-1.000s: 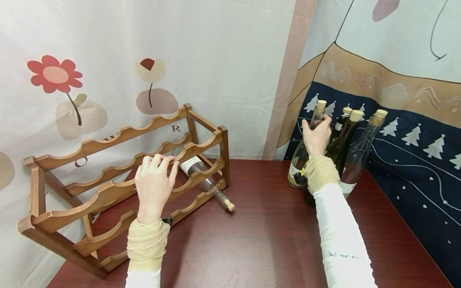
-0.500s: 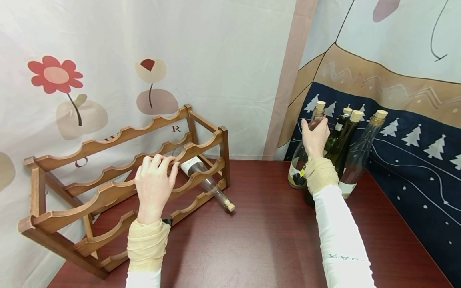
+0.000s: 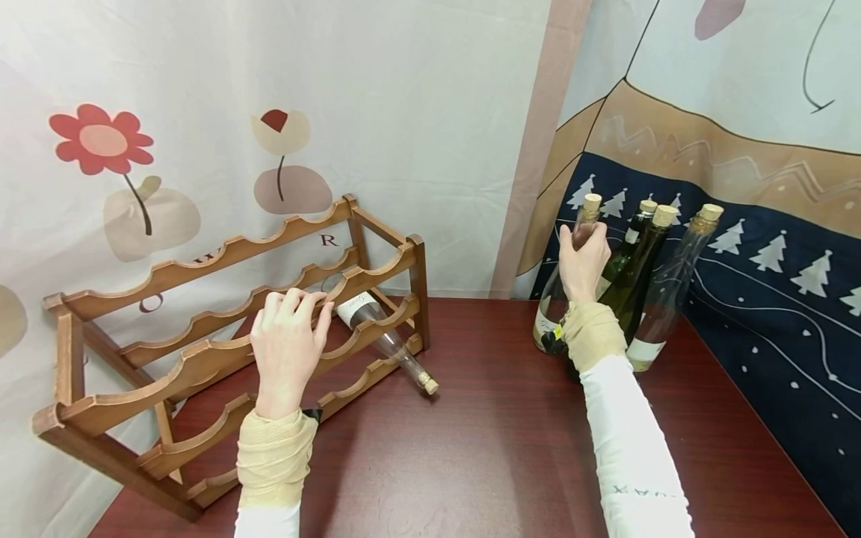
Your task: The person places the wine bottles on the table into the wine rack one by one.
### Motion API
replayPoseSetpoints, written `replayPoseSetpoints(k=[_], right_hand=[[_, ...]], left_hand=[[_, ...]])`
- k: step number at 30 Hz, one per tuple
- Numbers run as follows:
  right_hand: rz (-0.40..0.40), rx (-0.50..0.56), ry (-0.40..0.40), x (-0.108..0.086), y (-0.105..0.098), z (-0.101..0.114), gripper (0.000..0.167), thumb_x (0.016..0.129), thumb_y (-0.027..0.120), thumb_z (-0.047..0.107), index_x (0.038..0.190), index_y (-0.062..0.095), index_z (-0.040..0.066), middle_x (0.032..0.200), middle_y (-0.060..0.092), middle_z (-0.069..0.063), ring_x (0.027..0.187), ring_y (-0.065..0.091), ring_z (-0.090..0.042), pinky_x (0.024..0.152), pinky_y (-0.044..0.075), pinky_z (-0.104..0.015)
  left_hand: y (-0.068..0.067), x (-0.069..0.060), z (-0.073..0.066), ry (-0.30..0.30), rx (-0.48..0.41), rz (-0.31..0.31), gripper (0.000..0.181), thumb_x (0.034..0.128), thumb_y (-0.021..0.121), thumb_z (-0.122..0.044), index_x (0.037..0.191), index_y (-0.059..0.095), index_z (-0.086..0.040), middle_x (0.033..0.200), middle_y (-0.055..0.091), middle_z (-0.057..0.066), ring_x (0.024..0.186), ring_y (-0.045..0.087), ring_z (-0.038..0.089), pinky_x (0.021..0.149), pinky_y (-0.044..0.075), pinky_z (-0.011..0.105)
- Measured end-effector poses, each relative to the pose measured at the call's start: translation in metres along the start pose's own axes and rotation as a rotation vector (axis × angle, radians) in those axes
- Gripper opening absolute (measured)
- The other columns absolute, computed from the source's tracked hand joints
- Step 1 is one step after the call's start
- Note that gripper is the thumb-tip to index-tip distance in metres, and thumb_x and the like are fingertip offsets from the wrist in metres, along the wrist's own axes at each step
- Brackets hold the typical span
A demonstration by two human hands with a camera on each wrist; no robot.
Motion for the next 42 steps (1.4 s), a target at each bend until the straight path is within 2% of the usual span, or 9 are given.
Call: replayPoseSetpoints(k=[7, 11, 15, 23, 28, 32, 38, 42], right_hand=[[-0.045, 0.028, -0.046, -0.006, 0.002, 0.002, 0.013, 0.089, 0.059, 0.019, 0.084, 0.047, 0.023, 0.073, 0.042, 0.019, 0.068, 0.039, 0.007, 0.070, 0.032, -0.015], [-0.057, 0.048, -0.056, -0.008, 0.000, 0.004, 0.019, 0.088, 0.057, 0.014, 0.084, 0.044, 0.027, 0.072, 0.042, 0.018, 0.067, 0.038, 0.006, 0.069, 0.031, -0.014], [-0.063, 0.075, -0.074, -0.010, -0.002, 0.008, 0.022, 0.088, 0.056, 0.013, 0.084, 0.041, 0.029, 0.071, 0.042, 0.018, 0.066, 0.038, 0.006, 0.067, 0.030, -0.013], [-0.101, 0.112, -0.167, -0.013, -0.009, 0.025, 0.020, 0.087, 0.057, 0.014, 0.085, 0.044, 0.029, 0.069, 0.043, 0.022, 0.061, 0.039, 0.008, 0.063, 0.032, -0.013], [-0.138, 0.196, -0.177, -0.019, -0.014, 0.035, 0.015, 0.085, 0.057, 0.015, 0.085, 0.049, 0.027, 0.067, 0.046, 0.023, 0.059, 0.042, 0.008, 0.060, 0.033, -0.012], [-0.148, 0.289, -0.145, -0.025, -0.018, 0.041, 0.021, 0.085, 0.058, 0.011, 0.085, 0.048, 0.029, 0.068, 0.049, 0.020, 0.059, 0.045, 0.004, 0.060, 0.036, -0.015], [-0.192, 0.430, -0.136, -0.036, -0.026, 0.049, 0.016, 0.084, 0.057, 0.003, 0.088, 0.054, 0.019, 0.067, 0.054, 0.015, 0.056, 0.052, 0.003, 0.059, 0.043, -0.014], [-0.218, 0.506, -0.130, -0.044, -0.032, 0.057, 0.015, 0.085, 0.056, 0.002, 0.089, 0.056, 0.016, 0.069, 0.056, 0.012, 0.055, 0.055, 0.001, 0.060, 0.047, -0.014]], left_hand=[[0.001, 0.000, 0.000, -0.003, -0.007, 0.005, 0.021, 0.0874, 0.066, -0.025, 0.095, 0.070, -0.006, 0.087, 0.062, 0.010, 0.085, 0.053, 0.032, 0.067, 0.045, 0.042], [0.001, -0.001, 0.000, -0.007, -0.011, 0.013, 0.021, 0.0877, 0.066, -0.025, 0.095, 0.070, -0.006, 0.088, 0.063, 0.010, 0.085, 0.053, 0.032, 0.067, 0.045, 0.042], [0.000, -0.001, 0.000, -0.010, -0.015, 0.009, 0.020, 0.0875, 0.066, -0.024, 0.095, 0.070, -0.006, 0.088, 0.063, 0.011, 0.085, 0.053, 0.032, 0.067, 0.045, 0.042], [0.000, -0.001, 0.001, -0.008, -0.020, -0.001, 0.020, 0.0872, 0.066, -0.024, 0.095, 0.070, -0.006, 0.088, 0.064, 0.011, 0.084, 0.053, 0.032, 0.068, 0.045, 0.042], [0.000, -0.001, 0.001, -0.009, -0.022, 0.003, 0.021, 0.0872, 0.067, -0.024, 0.095, 0.070, -0.005, 0.089, 0.064, 0.011, 0.085, 0.053, 0.032, 0.068, 0.045, 0.043], [0.000, 0.000, 0.001, -0.008, -0.023, 0.009, 0.021, 0.0873, 0.066, -0.024, 0.096, 0.070, -0.005, 0.090, 0.064, 0.011, 0.086, 0.054, 0.032, 0.069, 0.045, 0.043], [0.000, 0.000, 0.000, -0.006, -0.028, 0.010, 0.021, 0.0873, 0.066, -0.024, 0.096, 0.070, -0.005, 0.090, 0.065, 0.011, 0.087, 0.054, 0.032, 0.069, 0.046, 0.043], [0.000, 0.001, -0.001, -0.013, -0.041, 0.009, 0.021, 0.0872, 0.066, -0.023, 0.095, 0.071, -0.005, 0.091, 0.065, 0.011, 0.088, 0.055, 0.033, 0.072, 0.045, 0.044]])
Point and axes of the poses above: each hand's wrist, its own x-axis towards the middle knuckle, its own y-axis out of the palm, z = x × y, the point moved 1 cm from there along x, towards the middle knuckle
